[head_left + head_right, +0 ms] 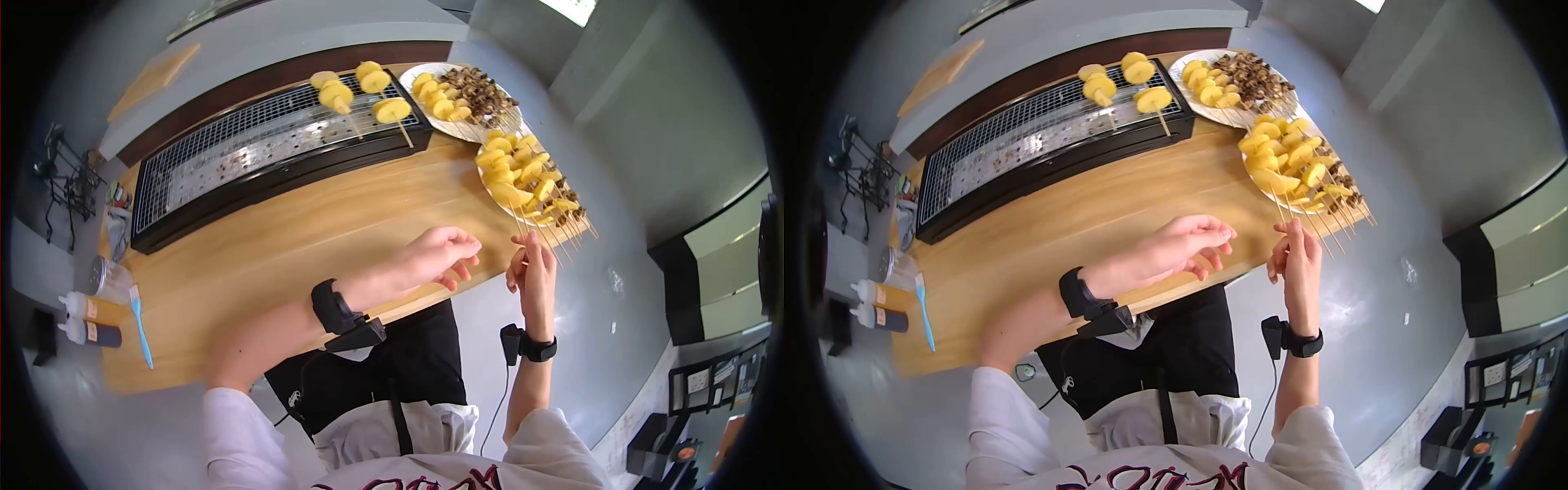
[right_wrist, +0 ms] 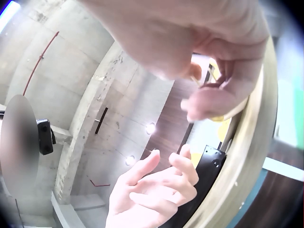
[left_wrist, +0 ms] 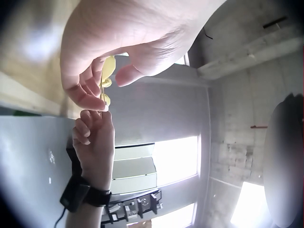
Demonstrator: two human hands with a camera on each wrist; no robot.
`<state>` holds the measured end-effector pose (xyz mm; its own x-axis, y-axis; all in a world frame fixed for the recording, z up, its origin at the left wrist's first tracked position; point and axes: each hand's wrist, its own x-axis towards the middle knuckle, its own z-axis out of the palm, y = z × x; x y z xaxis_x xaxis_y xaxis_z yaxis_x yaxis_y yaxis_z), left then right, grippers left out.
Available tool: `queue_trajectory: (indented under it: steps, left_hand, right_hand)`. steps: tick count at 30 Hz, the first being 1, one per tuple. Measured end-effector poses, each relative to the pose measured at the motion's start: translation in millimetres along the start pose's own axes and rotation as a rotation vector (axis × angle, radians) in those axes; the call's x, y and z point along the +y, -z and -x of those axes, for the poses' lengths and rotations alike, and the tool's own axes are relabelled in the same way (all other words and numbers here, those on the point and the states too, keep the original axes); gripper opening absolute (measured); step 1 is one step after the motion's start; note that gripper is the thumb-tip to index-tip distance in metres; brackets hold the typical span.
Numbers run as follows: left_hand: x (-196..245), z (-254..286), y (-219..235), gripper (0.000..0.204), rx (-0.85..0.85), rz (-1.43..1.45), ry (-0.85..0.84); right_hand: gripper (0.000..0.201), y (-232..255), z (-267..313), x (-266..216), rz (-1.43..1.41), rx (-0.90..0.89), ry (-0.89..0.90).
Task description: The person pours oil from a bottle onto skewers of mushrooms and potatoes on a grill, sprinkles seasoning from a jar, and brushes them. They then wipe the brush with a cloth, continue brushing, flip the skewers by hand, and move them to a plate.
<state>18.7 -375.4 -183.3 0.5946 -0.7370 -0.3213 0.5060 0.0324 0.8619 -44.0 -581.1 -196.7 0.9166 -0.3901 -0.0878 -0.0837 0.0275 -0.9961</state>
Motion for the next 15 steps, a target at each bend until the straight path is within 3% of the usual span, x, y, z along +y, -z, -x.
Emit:
queue_trajectory:
  steps: [4, 6, 9, 12, 13, 15]
  left_hand:
    - [-5.0, -21.9, -13.4, 0.030, -0.096, 0.245, 0.044]
    - [-3.2, -36.6, -23.4, 0.029, -0.089, 0.240, 0.033]
    - [-5.8, -65.6, -40.8, 0.027, -0.104, 0.225, 0.009]
    - [-4.4, -81.0, -52.0, 0.025, -0.134, 0.175, -0.017]
    - [-4.3, -83.0, -55.0, 0.026, -0.078, 0.133, -0.018]
    - [-8.3, -88.1, -58.5, 0.026, -0.022, 0.086, -0.031]
  right_hand:
    - [0.049, 27.3, 14.8, -17.8, 0.058, -0.040, -0.127]
    - [0.045, 46.9, 23.4, -28.4, 0.318, -0.024, -0.076]
    - [0.038, 75.2, 20.4, -47.8, 0.421, 0.086, 0.060]
    - [0.038, 112.2, -19.1, -53.3, 0.481, 0.215, 0.346]
    - [0.038, 122.7, -36.1, -55.1, 0.481, 0.222, 0.345]
    - [0.037, 143.6, -66.7, -54.6, 0.768, 0.416, 0.421]
